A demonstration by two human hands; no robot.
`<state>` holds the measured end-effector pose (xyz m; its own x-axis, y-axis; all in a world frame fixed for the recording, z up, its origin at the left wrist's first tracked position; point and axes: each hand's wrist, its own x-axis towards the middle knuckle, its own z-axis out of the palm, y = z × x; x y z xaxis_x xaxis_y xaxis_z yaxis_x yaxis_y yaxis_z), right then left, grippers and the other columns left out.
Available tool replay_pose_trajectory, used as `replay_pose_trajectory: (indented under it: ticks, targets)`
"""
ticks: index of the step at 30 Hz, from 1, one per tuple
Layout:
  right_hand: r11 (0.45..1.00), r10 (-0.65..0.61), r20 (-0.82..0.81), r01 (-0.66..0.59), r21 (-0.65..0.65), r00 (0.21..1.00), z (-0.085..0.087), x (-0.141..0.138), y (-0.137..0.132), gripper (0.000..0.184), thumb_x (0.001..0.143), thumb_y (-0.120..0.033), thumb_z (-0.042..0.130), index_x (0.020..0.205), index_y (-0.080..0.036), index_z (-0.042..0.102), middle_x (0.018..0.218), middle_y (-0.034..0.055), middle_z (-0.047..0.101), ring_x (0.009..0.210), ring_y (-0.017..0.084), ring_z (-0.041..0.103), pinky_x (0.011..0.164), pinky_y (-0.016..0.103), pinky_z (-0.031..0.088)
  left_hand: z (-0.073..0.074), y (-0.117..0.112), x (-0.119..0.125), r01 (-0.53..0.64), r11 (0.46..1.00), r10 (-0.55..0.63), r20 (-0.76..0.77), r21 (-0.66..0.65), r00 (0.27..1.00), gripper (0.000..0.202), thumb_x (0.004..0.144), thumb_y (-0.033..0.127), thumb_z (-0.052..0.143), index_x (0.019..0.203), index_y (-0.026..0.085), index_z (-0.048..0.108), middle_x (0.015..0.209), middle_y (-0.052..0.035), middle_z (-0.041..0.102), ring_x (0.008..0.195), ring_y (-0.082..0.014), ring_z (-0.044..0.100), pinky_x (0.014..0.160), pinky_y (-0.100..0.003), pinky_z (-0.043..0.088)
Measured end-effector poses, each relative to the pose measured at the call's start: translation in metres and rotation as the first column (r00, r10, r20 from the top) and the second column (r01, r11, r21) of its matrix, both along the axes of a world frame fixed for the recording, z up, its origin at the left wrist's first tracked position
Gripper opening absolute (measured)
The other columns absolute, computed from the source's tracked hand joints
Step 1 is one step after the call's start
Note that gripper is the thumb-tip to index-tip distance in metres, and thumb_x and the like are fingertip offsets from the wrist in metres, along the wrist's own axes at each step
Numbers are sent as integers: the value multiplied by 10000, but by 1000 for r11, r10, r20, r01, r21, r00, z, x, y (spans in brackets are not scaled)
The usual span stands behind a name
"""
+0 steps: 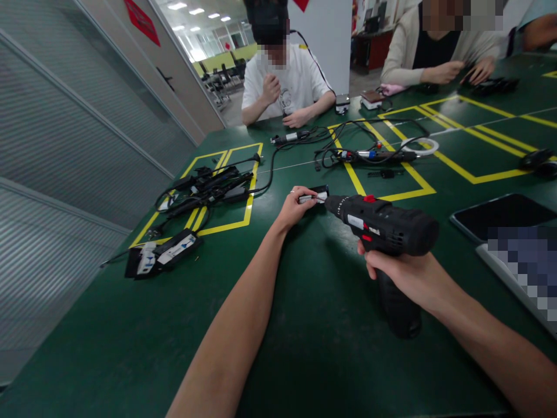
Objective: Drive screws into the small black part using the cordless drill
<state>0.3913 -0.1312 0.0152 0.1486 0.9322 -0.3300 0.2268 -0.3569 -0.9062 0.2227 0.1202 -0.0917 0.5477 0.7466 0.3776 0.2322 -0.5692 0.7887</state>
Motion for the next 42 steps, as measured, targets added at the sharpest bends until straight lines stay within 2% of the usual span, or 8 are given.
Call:
replay_pose_trajectory:
  ticks: [5,14,21,35,42]
  targets:
    - [1000,-3,2,3,-19,1000,-1,0,0,132,816,-326,565,765,-206,586,605,-16,597,584,143,531,560,287,389,0,0,1,-6,1000,6,0,-12,1000,184,772,249,665,945,197,703,1010,-49,595,1047,-198,540,1001,-371,391]
    - [999,-6,21,7,-37,1000,3,-3,0,65,791,-266,574,787,-206,598,614,-20,596,585,137,536,550,272,393,2,-1,3,-8,1000,8,24,-18,1000,174,767,255,672,925,195,708,995,-50,594,1041,-197,538,996,-366,386]
    - [999,-8,7,7,33,1000,-3,1,0,86,805,-260,560,784,-204,622,621,-24,608,614,135,553,588,271,407,1,0,2,-3,1000,3,22,-18,1000,173,768,254,670,929,199,704,992,-46,594,1036,-190,542,984,-350,396]
    - [1000,12,-12,-12,-1,1000,-2,-2,-2,93,815,-292,563,823,-208,601,635,-16,606,600,144,543,563,279,402,1,-1,2,-18,1000,18,-4,-7,1000,165,787,240,646,937,195,698,1012,-49,599,1028,-188,549,982,-360,405]
    - [1000,4,-4,-4,-15,1000,2,-1,4,95,778,-295,610,762,-208,575,596,-20,587,567,144,538,568,292,418,0,0,2,-28,1000,28,-1,10,1000,172,788,280,656,930,193,697,994,-45,602,1028,-190,546,969,-351,410]
